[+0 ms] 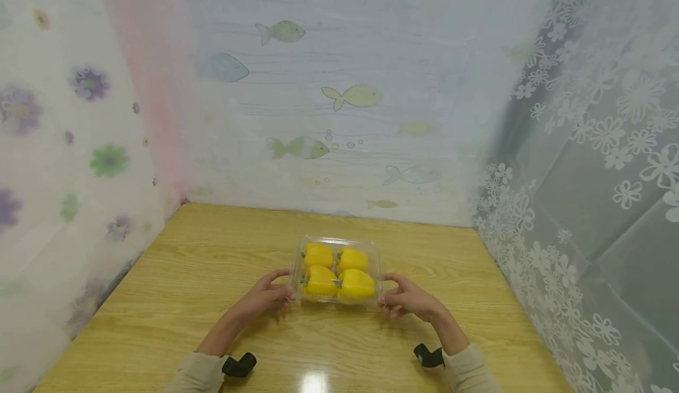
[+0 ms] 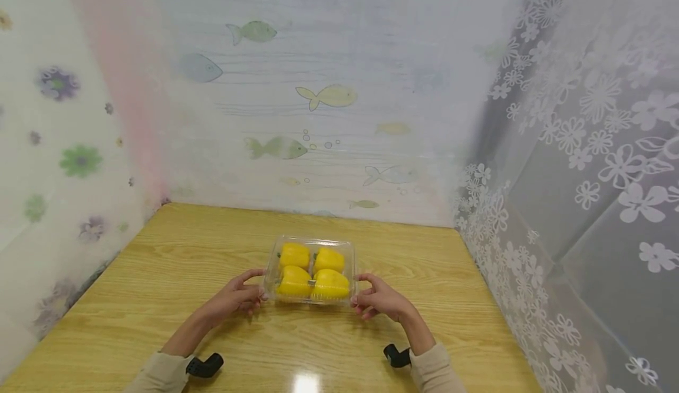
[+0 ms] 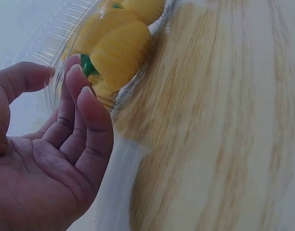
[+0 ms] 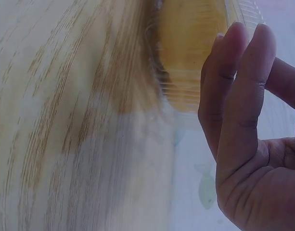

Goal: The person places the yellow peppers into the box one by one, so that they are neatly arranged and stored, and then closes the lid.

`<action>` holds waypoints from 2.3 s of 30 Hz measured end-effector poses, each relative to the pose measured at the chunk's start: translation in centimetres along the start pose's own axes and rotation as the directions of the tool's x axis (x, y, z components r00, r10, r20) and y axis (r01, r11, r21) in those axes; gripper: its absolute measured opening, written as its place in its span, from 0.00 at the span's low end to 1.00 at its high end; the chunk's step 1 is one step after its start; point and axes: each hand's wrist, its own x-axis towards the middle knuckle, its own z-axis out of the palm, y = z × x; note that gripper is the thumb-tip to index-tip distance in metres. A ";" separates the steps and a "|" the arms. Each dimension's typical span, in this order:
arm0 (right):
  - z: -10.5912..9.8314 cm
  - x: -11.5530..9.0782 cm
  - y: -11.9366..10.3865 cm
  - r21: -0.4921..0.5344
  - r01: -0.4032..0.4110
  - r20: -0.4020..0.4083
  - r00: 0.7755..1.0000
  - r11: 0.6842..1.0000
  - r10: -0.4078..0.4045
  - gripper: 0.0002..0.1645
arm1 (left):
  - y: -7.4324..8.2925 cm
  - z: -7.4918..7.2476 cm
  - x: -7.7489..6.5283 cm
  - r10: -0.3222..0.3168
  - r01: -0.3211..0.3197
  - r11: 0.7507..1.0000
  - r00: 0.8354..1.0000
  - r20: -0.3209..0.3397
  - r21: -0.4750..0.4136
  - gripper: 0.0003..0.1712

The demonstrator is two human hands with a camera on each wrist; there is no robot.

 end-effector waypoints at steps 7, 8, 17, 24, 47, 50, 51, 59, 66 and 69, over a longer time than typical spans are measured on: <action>0.0 0.1 -0.1 -0.041 0.003 -0.023 1.000 0.999 -0.004 0.40 | -0.1 0.3 0.3 -0.018 0.018 1.000 0.999 -0.039 -0.003 0.37; 0.0 0.1 -0.1 -0.043 0.003 -0.022 1.000 0.999 -0.004 0.40 | 0.0 0.3 0.3 -0.019 0.019 1.000 0.999 -0.041 -0.004 0.37; -0.4 0.4 -0.2 -0.044 0.012 -0.008 1.000 0.999 -0.013 0.41 | 0.0 0.1 0.2 -0.001 0.000 1.000 0.999 -0.036 -0.023 0.38; -0.3 0.7 0.2 -0.042 0.035 -0.015 0.999 0.999 -0.036 0.40 | -0.1 0.3 0.3 -0.002 0.001 1.000 0.999 -0.043 -0.020 0.38; 0.0 0.2 0.5 0.032 0.019 -0.037 0.999 0.999 -0.017 0.41 | -0.3 0.3 0.1 -0.031 0.029 0.999 0.998 -0.051 -0.042 0.38; 0.1 0.1 0.7 0.035 0.017 -0.036 0.999 0.999 -0.016 0.41 | -0.4 0.4 0.0 -0.031 0.028 0.999 0.998 -0.053 -0.043 0.38; 0.1 0.1 0.8 0.036 0.016 -0.035 0.999 0.999 -0.015 0.42 | -0.5 0.4 0.0 -0.030 0.028 0.999 0.998 -0.053 -0.042 0.38; 0.0 0.0 1.2 0.039 0.027 -0.028 0.999 0.999 -0.026 0.45 | -0.3 0.3 -0.2 -0.016 0.015 1.000 0.999 -0.050 -0.026 0.39; -0.4 -0.2 1.2 0.021 0.057 -0.011 0.998 0.998 -0.057 0.43 | -0.2 -0.6 -0.2 -0.003 0.004 0.998 1.000 -0.015 0.056 0.40; -0.8 -0.3 1.4 0.015 0.060 -0.034 0.998 0.998 -0.059 0.39 | -0.2 -1.1 -0.2 0.036 -0.029 0.988 0.998 -0.044 0.155 0.38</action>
